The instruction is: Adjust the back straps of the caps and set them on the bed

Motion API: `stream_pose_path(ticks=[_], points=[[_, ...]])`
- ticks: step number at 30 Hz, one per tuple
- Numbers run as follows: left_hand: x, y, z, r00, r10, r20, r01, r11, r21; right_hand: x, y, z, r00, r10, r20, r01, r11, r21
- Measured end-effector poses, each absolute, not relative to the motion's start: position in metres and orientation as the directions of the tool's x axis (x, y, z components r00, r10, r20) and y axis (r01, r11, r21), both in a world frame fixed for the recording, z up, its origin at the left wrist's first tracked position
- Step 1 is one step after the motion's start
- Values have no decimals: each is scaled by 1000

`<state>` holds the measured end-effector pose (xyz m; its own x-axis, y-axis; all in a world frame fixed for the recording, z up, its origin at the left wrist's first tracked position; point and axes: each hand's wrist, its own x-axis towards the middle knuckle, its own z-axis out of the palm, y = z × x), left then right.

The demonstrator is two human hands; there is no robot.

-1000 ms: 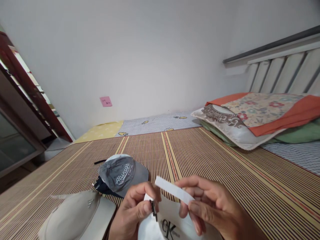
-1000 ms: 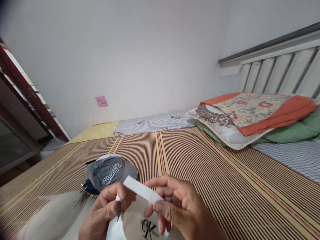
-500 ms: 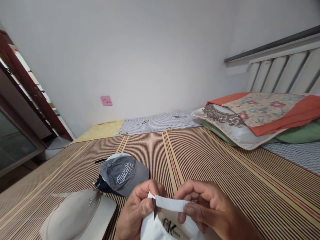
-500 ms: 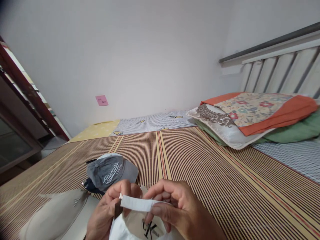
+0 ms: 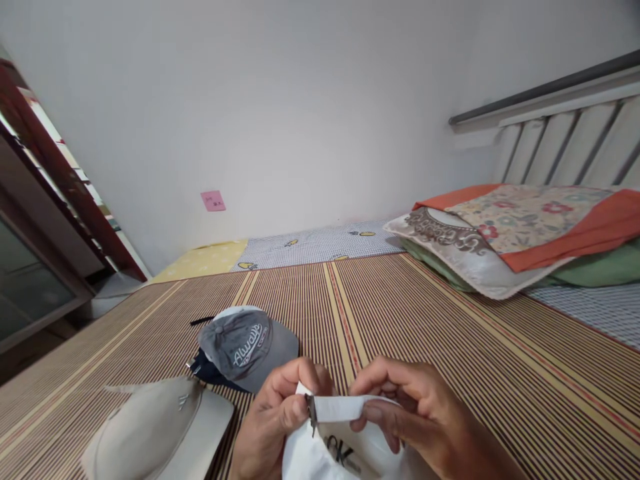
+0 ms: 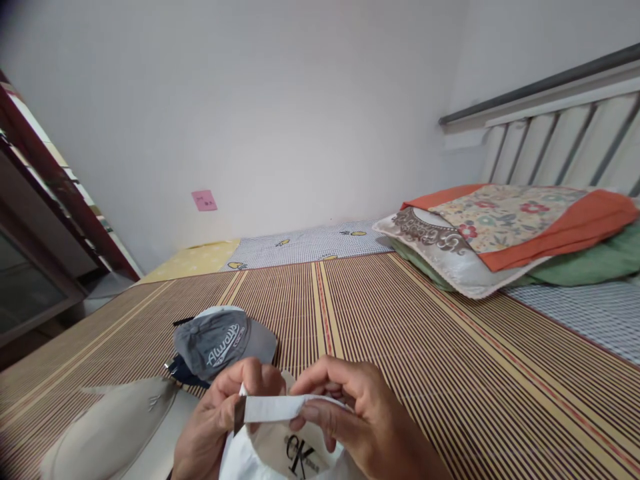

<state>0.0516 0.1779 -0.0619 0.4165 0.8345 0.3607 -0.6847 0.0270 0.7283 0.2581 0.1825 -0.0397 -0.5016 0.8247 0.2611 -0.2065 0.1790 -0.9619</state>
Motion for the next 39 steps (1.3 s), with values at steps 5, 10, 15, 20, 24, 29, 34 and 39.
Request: stream_pose_path(ticks=[5,10,15,20,24,29,34,39], points=[[52,178,-63,407,836,369,-701,27,712,258,185,-42,-440,849,293,-191,231,-954],[51,179,-63,406,840,360,-684,18,729,257,184,-41,-444,850,281,-150,239,-959],[51,178,-63,408,846,343,-677,29,735,258,183,-41,-458,835,304,-159,260,-952],[51,178,-62,399,851,342,-663,10,749,257,185,-42,-469,832,297,-177,241,-954],[51,180,-62,400,853,335,-640,-2,769,254,186,-43,-470,826,310,-205,239,-949],[50,176,-59,392,870,299,-608,2,794,256,182,-37,-434,830,349,-187,296,-937],[49,170,-60,372,898,234,-570,22,822,261,179,-34,-385,840,383,-48,396,-917],[49,170,-63,383,898,216,-548,33,836,263,181,-38,-352,835,424,21,460,-888]])
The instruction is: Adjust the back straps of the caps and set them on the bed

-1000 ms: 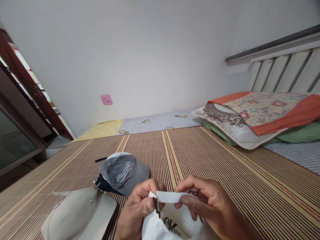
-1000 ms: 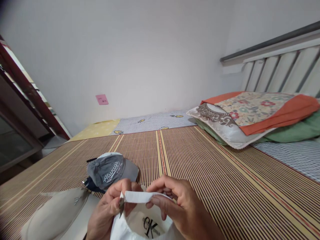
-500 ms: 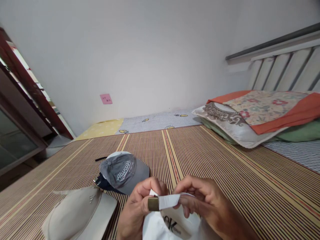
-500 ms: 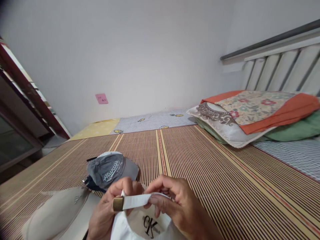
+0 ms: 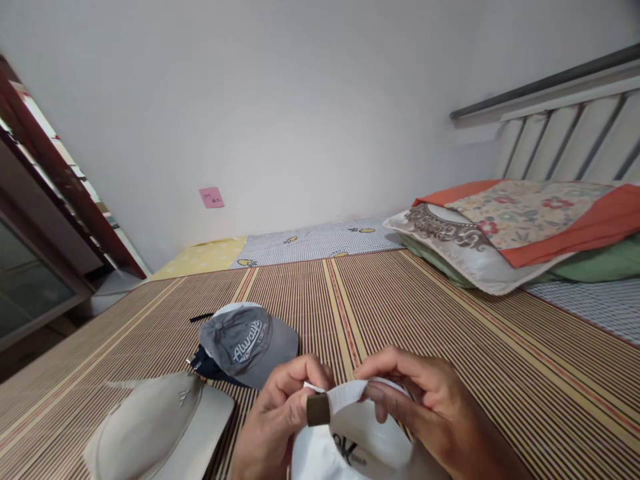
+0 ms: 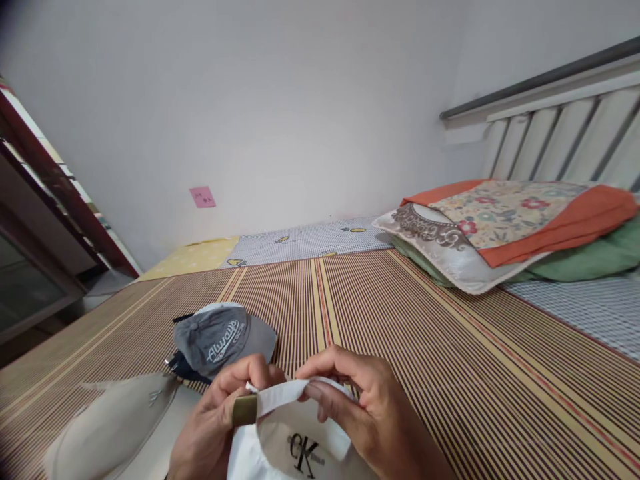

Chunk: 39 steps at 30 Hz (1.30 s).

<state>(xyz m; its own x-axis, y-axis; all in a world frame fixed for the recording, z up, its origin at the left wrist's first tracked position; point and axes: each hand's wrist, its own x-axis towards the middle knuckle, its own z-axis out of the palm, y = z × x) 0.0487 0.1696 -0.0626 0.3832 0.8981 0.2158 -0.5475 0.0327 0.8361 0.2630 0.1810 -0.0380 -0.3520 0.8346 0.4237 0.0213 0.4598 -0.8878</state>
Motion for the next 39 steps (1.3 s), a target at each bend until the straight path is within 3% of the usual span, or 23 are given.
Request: stream_pose_path(ticks=[25,33,39], points=[[52,174,-63,331,929,164,-294,-63,954,265,171,-32,-456,831,318,22,368,-930],[54,173,-58,350,932,94,-253,-2,967,270,170,-35,-542,807,235,-180,161,-970],[61,175,-52,450,818,359,-567,-49,823,268,173,-37,-535,815,223,-140,174,-975]])
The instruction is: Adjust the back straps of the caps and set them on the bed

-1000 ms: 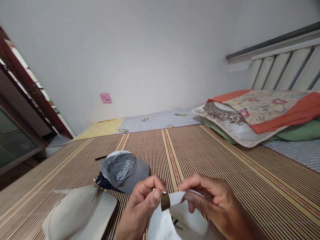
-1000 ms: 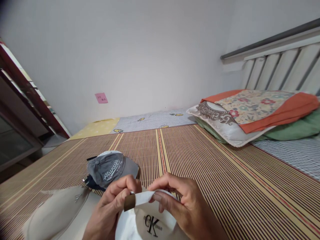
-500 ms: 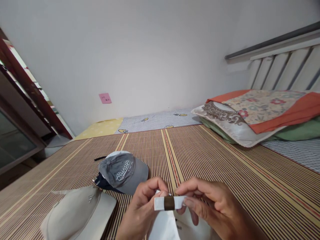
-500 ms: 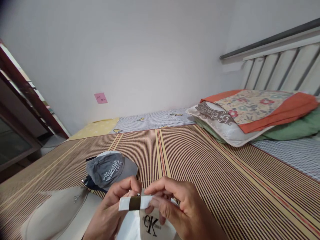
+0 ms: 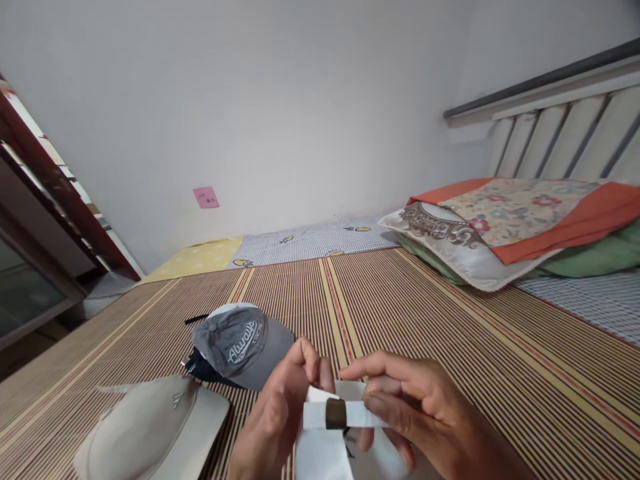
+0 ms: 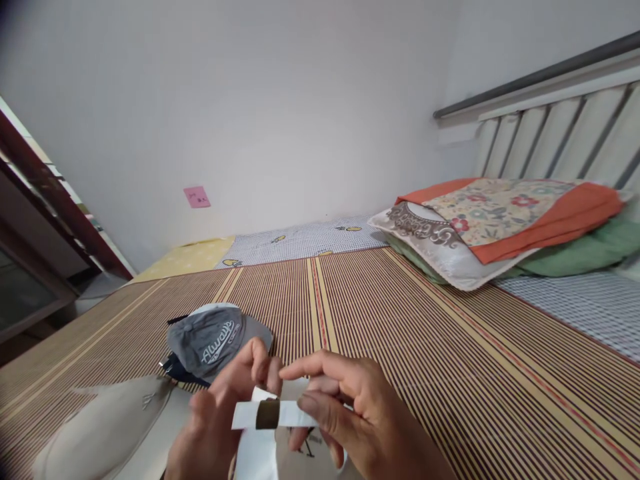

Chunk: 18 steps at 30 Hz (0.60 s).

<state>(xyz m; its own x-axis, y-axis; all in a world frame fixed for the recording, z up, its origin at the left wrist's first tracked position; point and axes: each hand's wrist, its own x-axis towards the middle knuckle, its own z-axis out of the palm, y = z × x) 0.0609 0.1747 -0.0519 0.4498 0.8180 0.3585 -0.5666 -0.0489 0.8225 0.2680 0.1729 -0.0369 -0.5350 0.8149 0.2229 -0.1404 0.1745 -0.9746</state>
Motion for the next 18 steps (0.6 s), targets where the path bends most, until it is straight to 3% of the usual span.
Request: stream_pose_path(ticks=[5,9,14,18], points=[[57,174,-51,511,774,373,-535,-53,843,267,172,-38,-525,829,192,-135,141,-981],[48,179,-54,431,831,351,-487,-113,866,272,179,-41,-513,837,192,-164,123,-979],[37,186,-59,320,884,341,-596,-93,798,283,193,-49,-596,782,184,-136,128,-982],[31,187,-61,262,907,329,-635,-95,767,284,200,-58,-699,703,134,-174,14,-985]])
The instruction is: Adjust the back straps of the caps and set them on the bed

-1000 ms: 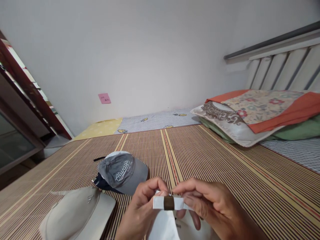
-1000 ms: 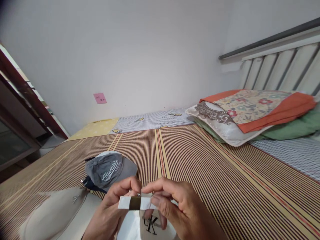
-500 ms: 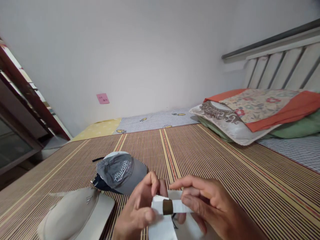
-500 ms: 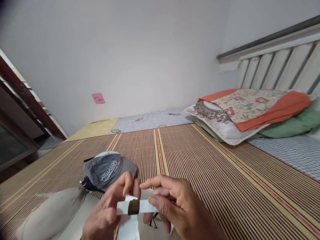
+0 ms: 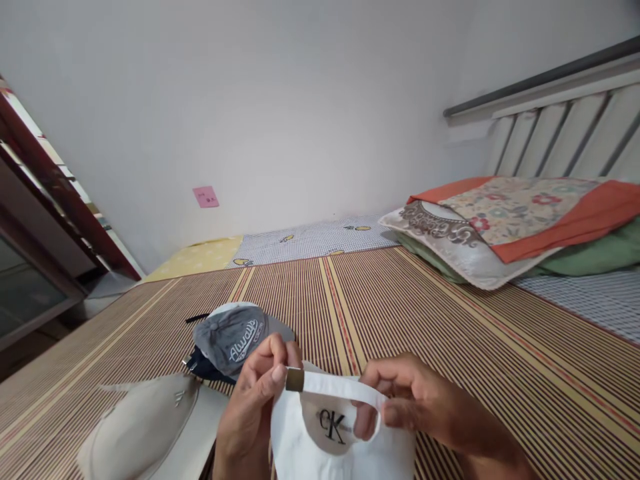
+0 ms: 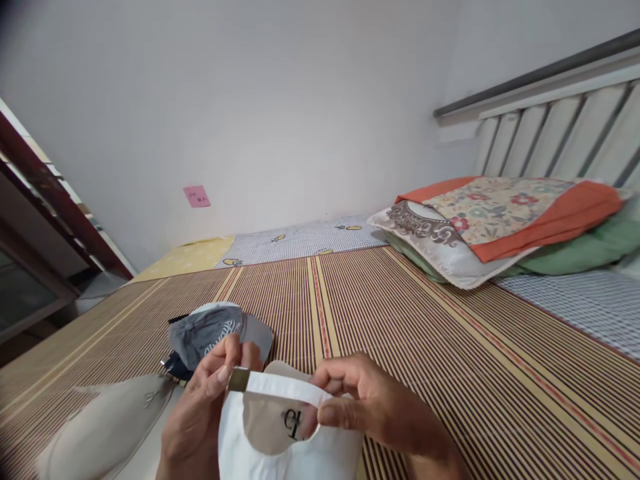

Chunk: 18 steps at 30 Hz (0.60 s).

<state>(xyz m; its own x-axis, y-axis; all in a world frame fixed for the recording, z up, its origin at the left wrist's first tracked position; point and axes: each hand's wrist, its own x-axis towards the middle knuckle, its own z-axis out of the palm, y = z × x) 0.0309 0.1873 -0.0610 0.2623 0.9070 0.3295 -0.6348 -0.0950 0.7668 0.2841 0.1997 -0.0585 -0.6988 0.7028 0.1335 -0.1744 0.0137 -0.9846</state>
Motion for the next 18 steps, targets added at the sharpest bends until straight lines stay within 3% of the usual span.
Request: stream_pose_path(ticks=[11,18], points=[[27,195,-62,269,932,244,-533,-67,843,285,210,-74,-586,778,228,-368,-5,-930],[29,194,-62,230,955,189,-506,-48,861,288,210,-73,-541,808,234,-352,35,-935]])
